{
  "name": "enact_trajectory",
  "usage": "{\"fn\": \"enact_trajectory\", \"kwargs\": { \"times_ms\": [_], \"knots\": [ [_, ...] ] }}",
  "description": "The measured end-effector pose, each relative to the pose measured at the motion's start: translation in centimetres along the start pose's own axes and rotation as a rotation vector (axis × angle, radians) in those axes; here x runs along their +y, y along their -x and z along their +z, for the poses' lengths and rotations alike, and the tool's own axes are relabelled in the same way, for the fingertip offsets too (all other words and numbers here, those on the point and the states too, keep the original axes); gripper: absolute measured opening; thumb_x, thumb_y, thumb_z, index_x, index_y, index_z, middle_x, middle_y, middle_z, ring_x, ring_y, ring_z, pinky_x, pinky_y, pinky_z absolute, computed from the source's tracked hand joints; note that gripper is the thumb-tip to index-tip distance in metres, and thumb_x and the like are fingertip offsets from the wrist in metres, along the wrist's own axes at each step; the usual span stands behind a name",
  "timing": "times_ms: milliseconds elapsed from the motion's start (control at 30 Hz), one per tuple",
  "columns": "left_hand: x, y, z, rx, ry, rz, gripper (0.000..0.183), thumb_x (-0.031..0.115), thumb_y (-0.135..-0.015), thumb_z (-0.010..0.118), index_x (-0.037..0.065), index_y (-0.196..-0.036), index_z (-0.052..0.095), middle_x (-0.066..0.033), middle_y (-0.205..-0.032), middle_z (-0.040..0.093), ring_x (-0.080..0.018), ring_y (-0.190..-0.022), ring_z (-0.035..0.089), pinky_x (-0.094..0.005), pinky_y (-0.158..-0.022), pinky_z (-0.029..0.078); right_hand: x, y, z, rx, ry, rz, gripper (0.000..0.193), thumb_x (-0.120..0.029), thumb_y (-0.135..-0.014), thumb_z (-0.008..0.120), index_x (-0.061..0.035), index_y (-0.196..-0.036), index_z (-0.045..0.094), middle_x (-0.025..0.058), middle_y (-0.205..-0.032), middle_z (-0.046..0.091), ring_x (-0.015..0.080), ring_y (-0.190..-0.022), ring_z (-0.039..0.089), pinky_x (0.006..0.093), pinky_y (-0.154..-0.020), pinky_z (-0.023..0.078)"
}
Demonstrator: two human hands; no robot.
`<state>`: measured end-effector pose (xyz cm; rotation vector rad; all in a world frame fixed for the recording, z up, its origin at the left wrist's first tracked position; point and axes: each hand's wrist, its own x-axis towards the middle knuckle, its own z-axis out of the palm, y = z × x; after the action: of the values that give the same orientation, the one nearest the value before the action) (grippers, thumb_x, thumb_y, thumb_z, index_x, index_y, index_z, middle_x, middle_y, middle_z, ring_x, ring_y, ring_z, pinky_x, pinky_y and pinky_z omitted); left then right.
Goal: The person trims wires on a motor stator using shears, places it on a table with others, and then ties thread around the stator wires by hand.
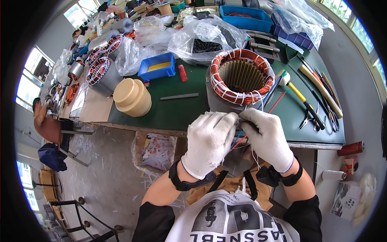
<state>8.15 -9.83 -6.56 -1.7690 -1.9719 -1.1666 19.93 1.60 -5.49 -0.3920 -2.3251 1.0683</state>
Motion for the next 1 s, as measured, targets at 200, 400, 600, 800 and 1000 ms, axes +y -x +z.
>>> {"fn": "enact_trajectory", "kwargs": {
  "times_ms": [200, 400, 600, 800, 1000],
  "knots": [
    [-1.0, 2.0, 0.1, -0.141, 1.276, -0.808, 0.012, -0.002, -0.084, 0.058, -0.002, -0.095, 0.063, -0.0056, -0.087, 0.066, -0.0109, -0.078, 0.063, -0.0237, -0.073, 0.050, 0.2, 0.3, 0.0, -0.002, 0.118, -0.024, 0.012, -0.002, -0.077, 0.063, -0.0028, -0.089, 0.062, 0.0136, -0.080, 0.062, 0.0339, -0.073, 0.063, 0.0368, -0.063, 0.051],
    [-0.7, 2.1, 0.6, -0.120, 1.354, -0.947, 0.014, 0.004, -0.085, 0.062, -0.001, -0.098, 0.062, -0.0067, -0.085, 0.065, -0.0130, -0.078, 0.061, -0.0290, -0.072, 0.051, 0.4, 0.2, 0.1, 0.050, 0.093, -0.085, 0.010, -0.002, -0.078, 0.063, -0.0027, -0.087, 0.063, 0.0135, -0.079, 0.062, 0.0334, -0.071, 0.063, 0.0361, -0.062, 0.050],
    [-1.0, 2.9, 0.3, -0.063, 1.706, -0.857, 0.010, 0.006, -0.085, 0.062, 0.001, -0.093, 0.061, -0.0088, -0.081, 0.063, -0.0184, -0.076, 0.062, -0.0329, -0.071, 0.051, 0.3, 0.3, 0.2, 0.068, 0.086, -0.072, 0.010, -0.001, -0.077, 0.064, -0.0027, -0.087, 0.063, 0.0138, -0.079, 0.062, 0.0333, -0.071, 0.063, 0.0358, -0.062, 0.050],
    [-0.4, 3.1, -0.4, -0.146, 1.863, -0.831, 0.017, 0.017, -0.084, 0.065, 0.002, -0.087, 0.058, -0.0108, -0.079, 0.060, -0.0233, -0.073, 0.059, -0.0358, -0.069, 0.047, 0.3, 0.5, 0.3, 0.105, 0.042, -0.024, 0.009, -0.001, -0.077, 0.063, -0.0021, -0.086, 0.062, 0.0139, -0.078, 0.062, 0.0322, -0.071, 0.063, 0.0347, -0.062, 0.050],
    [-0.2, 4.4, -0.3, -0.201, 1.887, -0.854, 0.025, 0.026, -0.087, 0.061, 0.002, -0.080, 0.056, -0.0094, -0.072, 0.056, -0.0222, -0.066, 0.054, -0.0351, -0.064, 0.043, 0.9, 1.2, 0.7, 0.171, 0.075, -0.026, 0.006, 0.001, -0.077, 0.062, -0.0017, -0.083, 0.061, 0.0141, -0.077, 0.061, 0.0325, -0.068, 0.062, 0.0354, -0.060, 0.049]
  ]
}}
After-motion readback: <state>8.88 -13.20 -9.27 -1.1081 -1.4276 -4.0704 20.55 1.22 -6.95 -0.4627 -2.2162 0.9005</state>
